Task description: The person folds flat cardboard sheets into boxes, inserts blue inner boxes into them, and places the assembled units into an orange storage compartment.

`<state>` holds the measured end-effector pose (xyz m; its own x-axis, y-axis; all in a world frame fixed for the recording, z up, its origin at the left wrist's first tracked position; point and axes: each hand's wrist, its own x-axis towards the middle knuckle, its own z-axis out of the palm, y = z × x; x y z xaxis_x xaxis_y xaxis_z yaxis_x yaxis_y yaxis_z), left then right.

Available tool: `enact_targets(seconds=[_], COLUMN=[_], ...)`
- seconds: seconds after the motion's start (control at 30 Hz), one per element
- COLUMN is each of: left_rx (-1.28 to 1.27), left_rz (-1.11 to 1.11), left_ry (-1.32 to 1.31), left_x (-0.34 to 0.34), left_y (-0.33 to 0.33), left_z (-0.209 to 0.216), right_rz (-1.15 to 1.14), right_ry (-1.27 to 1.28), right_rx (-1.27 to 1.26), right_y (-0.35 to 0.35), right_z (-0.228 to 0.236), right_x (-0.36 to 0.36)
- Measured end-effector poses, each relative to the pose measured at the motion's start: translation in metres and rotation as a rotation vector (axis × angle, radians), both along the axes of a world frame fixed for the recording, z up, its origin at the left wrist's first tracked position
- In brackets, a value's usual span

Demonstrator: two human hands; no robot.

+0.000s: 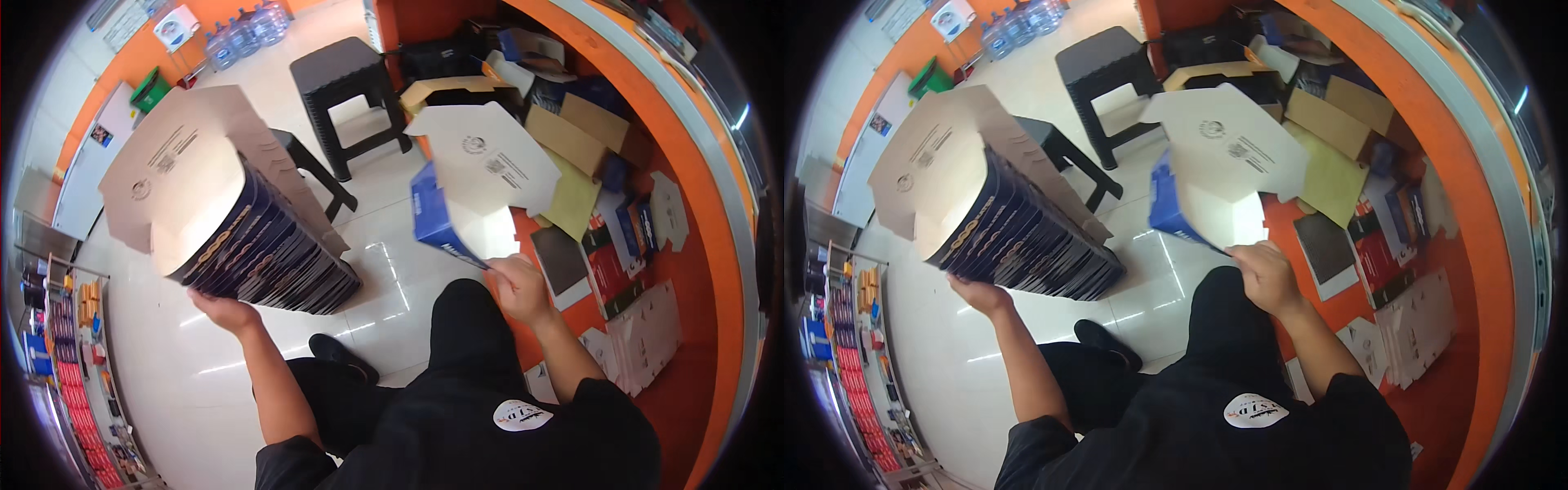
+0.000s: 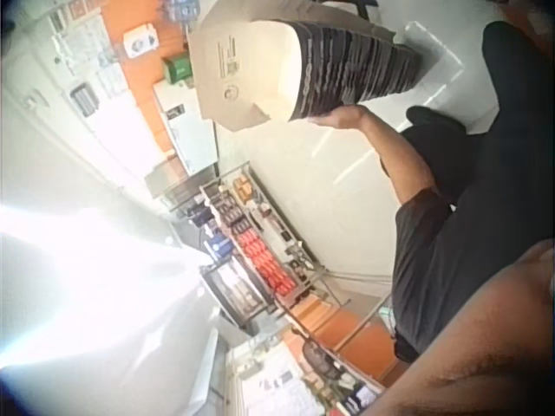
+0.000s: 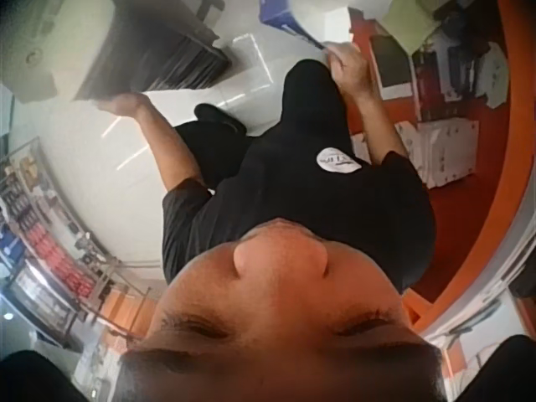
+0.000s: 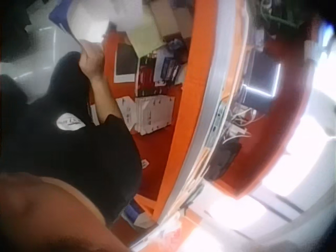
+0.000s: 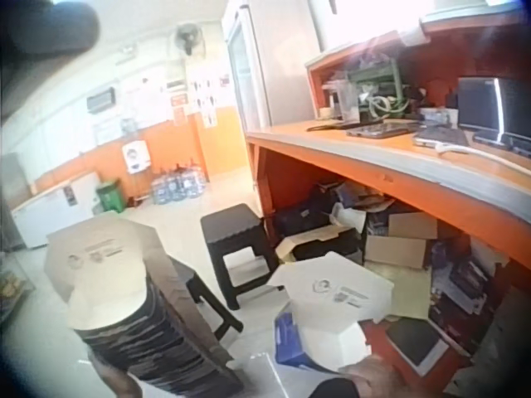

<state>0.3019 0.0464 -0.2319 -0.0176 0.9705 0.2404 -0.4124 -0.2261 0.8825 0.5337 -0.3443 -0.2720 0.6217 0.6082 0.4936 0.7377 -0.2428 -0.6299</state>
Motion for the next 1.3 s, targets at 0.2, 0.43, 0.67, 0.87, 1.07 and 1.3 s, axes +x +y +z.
enact_targets(seconds=[0.2, 0.43, 0.67, 0.87, 1.07, 1.3], left_rx=[0.082, 0.314, 0.521, 0.591, 0.681, 0.754], left_rz=[0.039, 0.211, 0.134, 0.245, 0.364, 0.204], left_ry=[0.011, 0.099, 0.224, 0.399, 0.561, 0.576], left_x=[-0.007, 0.005, 0.000, -0.003, -0.013, -0.028], left_y=[0.006, 0.009, 0.009, 0.012, 0.007, 0.007], left_z=[-0.001, 0.042, 0.056, 0.062, 0.070, 0.084], right_rz=[0.270, 0.375, 0.316, 0.248, 0.379, 0.502], right_ry=[-0.197, -0.261, -0.592, -0.676, -0.527, 0.064], right_rx=[0.130, 0.312, 0.209, 0.188, 0.360, 0.590], right_y=[0.060, 0.105, 0.147, 0.161, 0.174, 0.193], right_z=[0.014, 0.057, 0.118, 0.123, 0.125, 0.144], right_x=[0.002, -0.006, -0.003, -0.003, -0.003, -0.002])
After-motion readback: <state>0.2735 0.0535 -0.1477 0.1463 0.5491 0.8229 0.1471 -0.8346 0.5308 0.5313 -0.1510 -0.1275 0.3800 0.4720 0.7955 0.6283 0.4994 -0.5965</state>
